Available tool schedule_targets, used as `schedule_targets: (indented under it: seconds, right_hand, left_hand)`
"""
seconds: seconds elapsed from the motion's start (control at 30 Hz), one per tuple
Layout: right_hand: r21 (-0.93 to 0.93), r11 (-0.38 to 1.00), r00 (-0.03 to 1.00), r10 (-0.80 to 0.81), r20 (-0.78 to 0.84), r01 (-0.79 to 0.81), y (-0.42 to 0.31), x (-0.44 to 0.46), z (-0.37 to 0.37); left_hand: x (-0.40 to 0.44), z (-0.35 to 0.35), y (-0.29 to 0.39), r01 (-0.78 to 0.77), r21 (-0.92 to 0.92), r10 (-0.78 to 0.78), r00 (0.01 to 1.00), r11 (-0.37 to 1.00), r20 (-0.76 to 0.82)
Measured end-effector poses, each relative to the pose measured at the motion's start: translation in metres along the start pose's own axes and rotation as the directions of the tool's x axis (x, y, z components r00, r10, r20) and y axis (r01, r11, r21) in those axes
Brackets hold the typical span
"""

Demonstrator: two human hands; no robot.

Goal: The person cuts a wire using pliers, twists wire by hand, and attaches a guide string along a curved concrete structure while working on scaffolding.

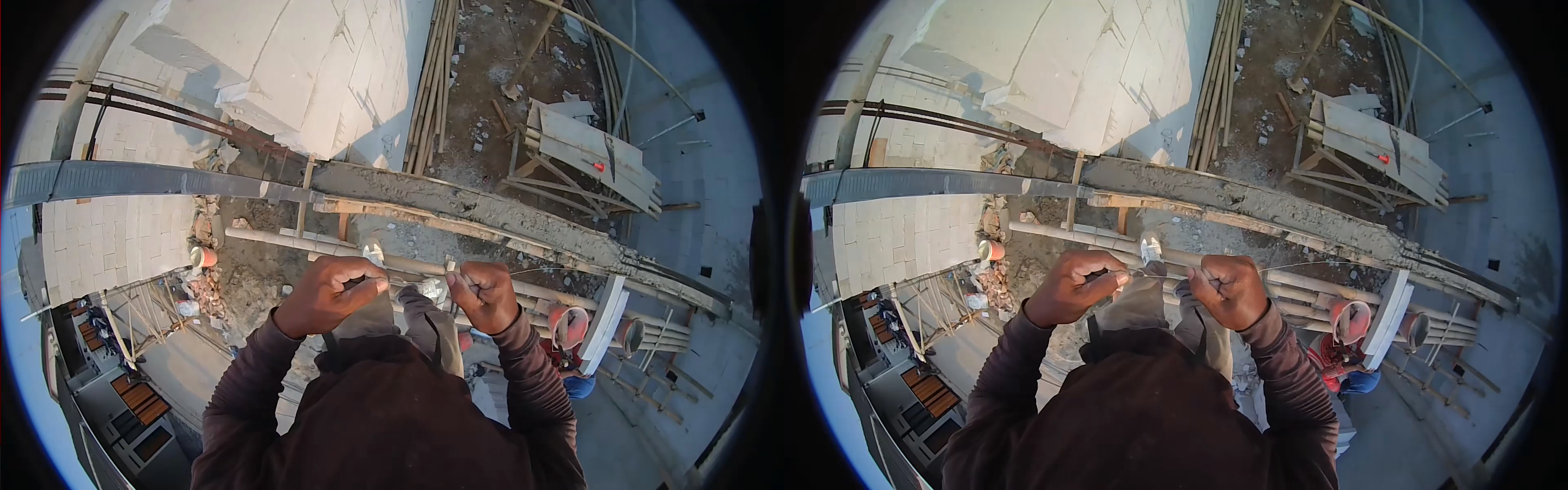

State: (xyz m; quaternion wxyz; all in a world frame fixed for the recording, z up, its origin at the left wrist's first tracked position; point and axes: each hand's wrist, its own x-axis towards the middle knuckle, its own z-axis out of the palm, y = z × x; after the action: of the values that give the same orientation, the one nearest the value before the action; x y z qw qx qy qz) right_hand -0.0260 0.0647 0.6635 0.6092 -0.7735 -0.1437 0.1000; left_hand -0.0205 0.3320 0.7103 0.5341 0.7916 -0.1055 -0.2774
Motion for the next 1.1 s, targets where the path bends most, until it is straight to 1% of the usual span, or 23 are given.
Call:
schedule_targets:
  seconds: [0.03,0.13,0.23,0.33,0.37,0.47,0.5,0.57,0.6,0.63,0.67,0.7,0.73,0.8,0.83,0.87,0.93,1.0,1.03,1.07,1.1]
  right_hand:
    - [-0.002,1.0,1.0,0.004,0.0,-0.004,-0.003,0.002,0.001]
    - [-0.102,0.994,0.989,0.049,0.141,-0.035,0.007,0.01,0.001]
    - [-0.077,0.992,0.994,0.105,0.031,-0.102,-0.006,0.034,0.021]
    - [0.129,0.99,0.984,0.03,0.173,-0.053,0.0,0.053,0.06]
    - [0.108,0.994,0.965,-0.028,0.261,0.0,0.004,0.059,0.068]
    - [0.037,0.985,0.95,0.151,0.273,-0.167,0.002,0.071,0.079]
    - [0.064,0.991,0.967,0.102,0.234,-0.12,0.009,0.073,0.087]
    - [0.033,0.995,0.982,0.085,0.17,-0.092,0.029,0.074,0.1]
    - [0.014,0.997,0.988,0.074,0.135,-0.077,0.039,0.077,0.104]
    - [-0.045,0.993,0.988,0.11,0.11,-0.106,0.048,0.082,0.101]
    - [-0.038,0.985,0.981,0.17,0.095,-0.167,0.06,0.086,0.096]
    - [-0.029,0.974,0.97,0.227,0.086,-0.225,0.074,0.091,0.09]
    - [-0.02,0.959,0.956,0.282,0.08,-0.282,0.087,0.097,0.085]
    - [0.025,0.959,0.959,0.284,0.019,-0.284,0.105,0.114,0.074]
    - [0.02,0.955,0.954,0.295,0.047,-0.296,0.115,0.124,0.069]
    - [0.015,0.951,0.949,0.308,0.074,-0.31,0.127,0.133,0.064]
    - [0.044,0.938,0.934,0.338,0.118,-0.345,0.15,0.146,0.069]
    - [0.097,0.927,0.927,0.348,0.139,-0.363,0.171,0.162,0.078]
    - [0.16,0.898,0.907,0.382,0.177,-0.41,0.18,0.169,0.083]
    - [0.171,0.892,0.904,0.388,0.18,-0.417,0.19,0.176,0.088]
    - [0.184,0.886,0.9,0.393,0.186,-0.425,0.201,0.183,0.095]
  left_hand:
    - [-0.001,-0.002,-0.001,0.014,-0.02,-0.014,1.0,1.0,-0.005]
    - [-0.003,-0.014,-0.008,-0.013,0.008,0.013,0.999,1.0,-0.043]
    - [0.0,-0.031,-0.018,0.039,-0.001,-0.038,0.998,0.999,0.052]
    - [0.011,-0.043,-0.033,0.03,0.071,-0.038,0.992,0.997,0.121]
    - [0.014,-0.046,-0.043,-0.002,0.077,-0.004,0.997,0.997,0.083]
    - [0.02,-0.063,-0.053,0.141,0.09,-0.151,0.982,0.986,0.113]
    - [0.022,-0.066,-0.06,0.173,0.08,-0.181,0.977,0.982,0.109]
    - [0.021,-0.067,-0.077,0.24,0.064,-0.246,0.963,0.969,0.112]
    - [0.02,-0.066,-0.084,0.156,0.169,-0.156,0.988,0.973,-0.015]
    - [0.019,-0.065,-0.091,0.082,0.283,-0.046,0.99,0.956,-0.13]
    - [0.016,-0.064,-0.098,0.019,0.4,0.08,0.97,0.916,-0.23]
    - [0.01,-0.067,-0.108,0.065,0.441,0.073,0.955,0.895,-0.289]
    - [0.003,-0.071,-0.12,0.111,0.361,0.022,0.938,0.926,-0.345]
    - [-0.011,-0.079,-0.146,0.195,0.183,-0.096,0.891,0.964,-0.443]
    - [-0.02,-0.083,-0.16,0.283,0.12,-0.204,0.874,0.951,-0.442]
    - [-0.026,-0.088,-0.177,0.358,-0.002,-0.323,0.84,0.934,-0.435]
    - [-0.037,-0.093,-0.212,0.499,-0.238,-0.553,0.744,0.833,-0.374]
    - [-0.034,-0.1,-0.241,0.53,-0.244,-0.583,0.723,0.812,-0.369]
    - [-0.034,-0.106,-0.261,0.553,-0.245,-0.604,0.71,0.797,-0.362]
    - [-0.035,-0.111,-0.28,0.578,-0.247,-0.627,0.692,0.778,-0.358]
    - [-0.036,-0.117,-0.3,0.613,-0.293,-0.679,0.65,0.734,-0.341]
